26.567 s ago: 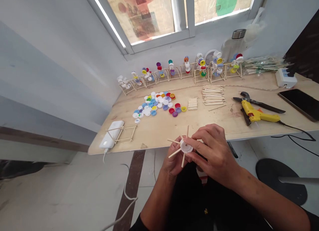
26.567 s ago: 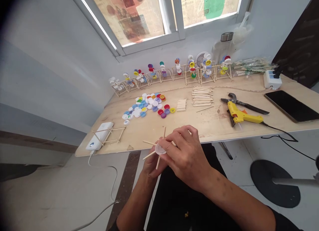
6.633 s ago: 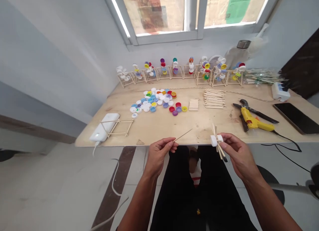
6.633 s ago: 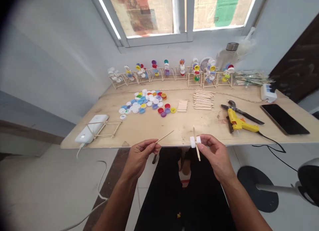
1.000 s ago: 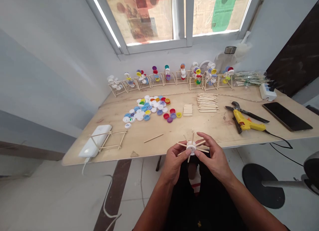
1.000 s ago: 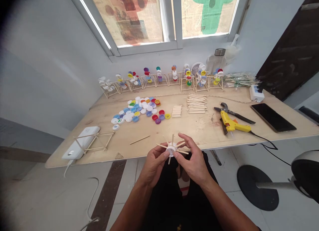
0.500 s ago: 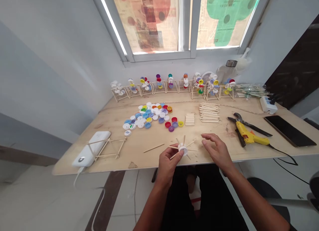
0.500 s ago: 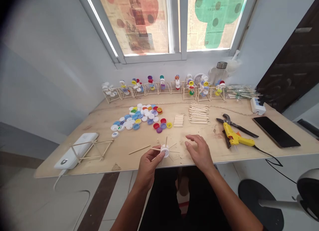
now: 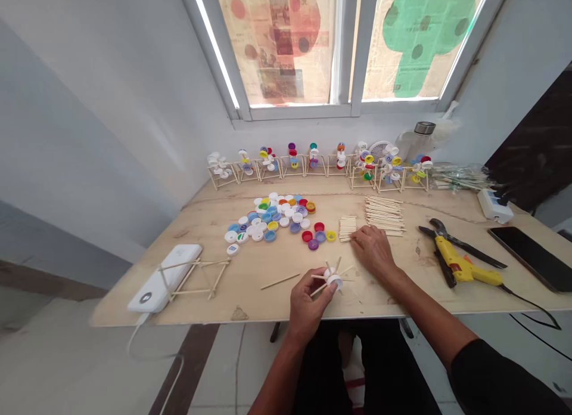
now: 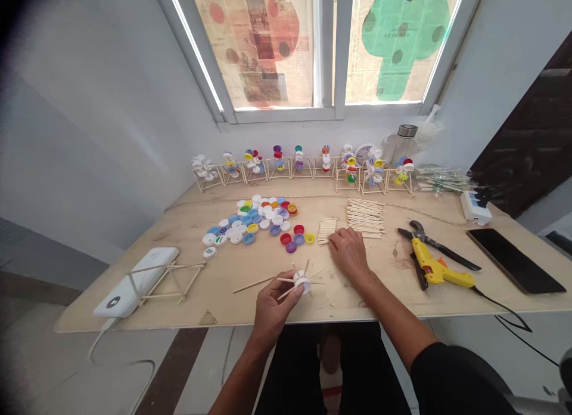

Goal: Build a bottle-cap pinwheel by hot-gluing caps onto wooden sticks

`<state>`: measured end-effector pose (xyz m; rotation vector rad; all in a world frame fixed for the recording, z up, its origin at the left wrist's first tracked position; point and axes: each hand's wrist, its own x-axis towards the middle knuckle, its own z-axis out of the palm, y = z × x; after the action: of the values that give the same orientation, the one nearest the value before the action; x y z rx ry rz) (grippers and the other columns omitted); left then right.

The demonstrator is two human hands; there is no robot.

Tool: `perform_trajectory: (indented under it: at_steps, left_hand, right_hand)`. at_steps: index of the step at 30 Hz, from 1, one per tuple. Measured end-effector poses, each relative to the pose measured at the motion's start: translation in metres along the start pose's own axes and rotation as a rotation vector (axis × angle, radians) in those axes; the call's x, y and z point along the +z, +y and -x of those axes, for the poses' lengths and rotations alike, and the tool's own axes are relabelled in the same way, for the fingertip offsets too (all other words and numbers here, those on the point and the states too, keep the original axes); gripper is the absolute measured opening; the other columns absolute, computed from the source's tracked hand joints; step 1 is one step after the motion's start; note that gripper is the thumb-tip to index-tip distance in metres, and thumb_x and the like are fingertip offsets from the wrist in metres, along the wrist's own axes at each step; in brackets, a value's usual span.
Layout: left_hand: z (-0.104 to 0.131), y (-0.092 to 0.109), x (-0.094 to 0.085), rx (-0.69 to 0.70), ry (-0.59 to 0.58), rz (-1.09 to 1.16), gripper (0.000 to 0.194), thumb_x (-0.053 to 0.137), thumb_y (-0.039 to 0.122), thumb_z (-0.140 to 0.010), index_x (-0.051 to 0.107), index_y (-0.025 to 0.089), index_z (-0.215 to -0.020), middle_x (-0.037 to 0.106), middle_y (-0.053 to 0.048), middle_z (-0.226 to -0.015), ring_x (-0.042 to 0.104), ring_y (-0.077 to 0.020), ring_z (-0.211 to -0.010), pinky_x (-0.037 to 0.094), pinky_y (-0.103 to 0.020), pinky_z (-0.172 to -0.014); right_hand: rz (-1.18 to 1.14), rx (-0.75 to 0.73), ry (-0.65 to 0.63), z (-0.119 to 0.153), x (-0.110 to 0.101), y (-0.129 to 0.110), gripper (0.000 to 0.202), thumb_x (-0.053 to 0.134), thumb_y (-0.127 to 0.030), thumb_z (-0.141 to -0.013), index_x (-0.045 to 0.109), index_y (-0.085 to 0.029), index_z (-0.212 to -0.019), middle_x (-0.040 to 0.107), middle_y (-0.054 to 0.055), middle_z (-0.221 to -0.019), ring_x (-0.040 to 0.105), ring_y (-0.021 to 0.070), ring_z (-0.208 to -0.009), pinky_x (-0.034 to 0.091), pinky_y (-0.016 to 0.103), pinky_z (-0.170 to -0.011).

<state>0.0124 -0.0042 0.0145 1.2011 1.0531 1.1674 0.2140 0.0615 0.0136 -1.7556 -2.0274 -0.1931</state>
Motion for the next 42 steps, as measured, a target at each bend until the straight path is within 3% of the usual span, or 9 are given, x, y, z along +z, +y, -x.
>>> perform_trajectory:
  at_steps: [15,29,37,42]
  left_hand:
    - [0.000,-0.005,-0.002,-0.004,0.011,0.023,0.037,0.074,0.037,-0.064,0.067,0.014,-0.093,0.072,-0.009,-0.088,0.067,-0.0225,-0.085,0.054,-0.033,-0.080]
    - [0.001,-0.007,0.002,-0.012,0.048,0.011,0.036,0.076,0.037,-0.061,0.069,0.015,-0.088,0.072,-0.007,-0.084,0.067,-0.0207,-0.081,0.053,-0.031,-0.075]
    - [-0.001,-0.013,0.002,0.004,0.045,-0.023,0.035,0.077,0.038,-0.061,0.069,0.014,-0.085,0.071,-0.007,-0.083,0.065,-0.0180,-0.076,0.051,-0.030,-0.073]
    - [-0.001,-0.014,0.003,0.006,0.037,-0.018,0.034,0.077,0.038,-0.060,0.068,0.015,-0.083,0.070,-0.006,-0.084,0.065,-0.0178,-0.077,0.051,-0.029,-0.074]
  right_hand:
    - [0.097,-0.080,0.008,0.001,-0.003,-0.001,0.011,0.054,-0.017,-0.083,0.061,-0.018,-0.076,0.063,0.007,-0.081,0.047,0.0202,-0.082,0.025,0.033,-0.073]
    - [-0.106,0.032,-0.037,0.047,-0.023,0.004,0.005,0.055,-0.021,-0.082,0.059,-0.020,-0.079,0.066,0.002,-0.077,0.052,0.0185,-0.077,0.029,0.030,-0.072]
    - [-0.114,-0.006,-0.092,0.069,-0.035,0.006,0.006,0.056,-0.020,-0.080,0.059,-0.021,-0.076,0.064,0.002,-0.077,0.050,0.0198,-0.083,0.029,0.031,-0.073]
    - [-0.091,-0.014,-0.068,0.079,-0.031,0.006,0.007,0.055,-0.020,-0.082,0.060,-0.020,-0.077,0.062,0.005,-0.082,0.049,0.0200,-0.084,0.029,0.031,-0.072]
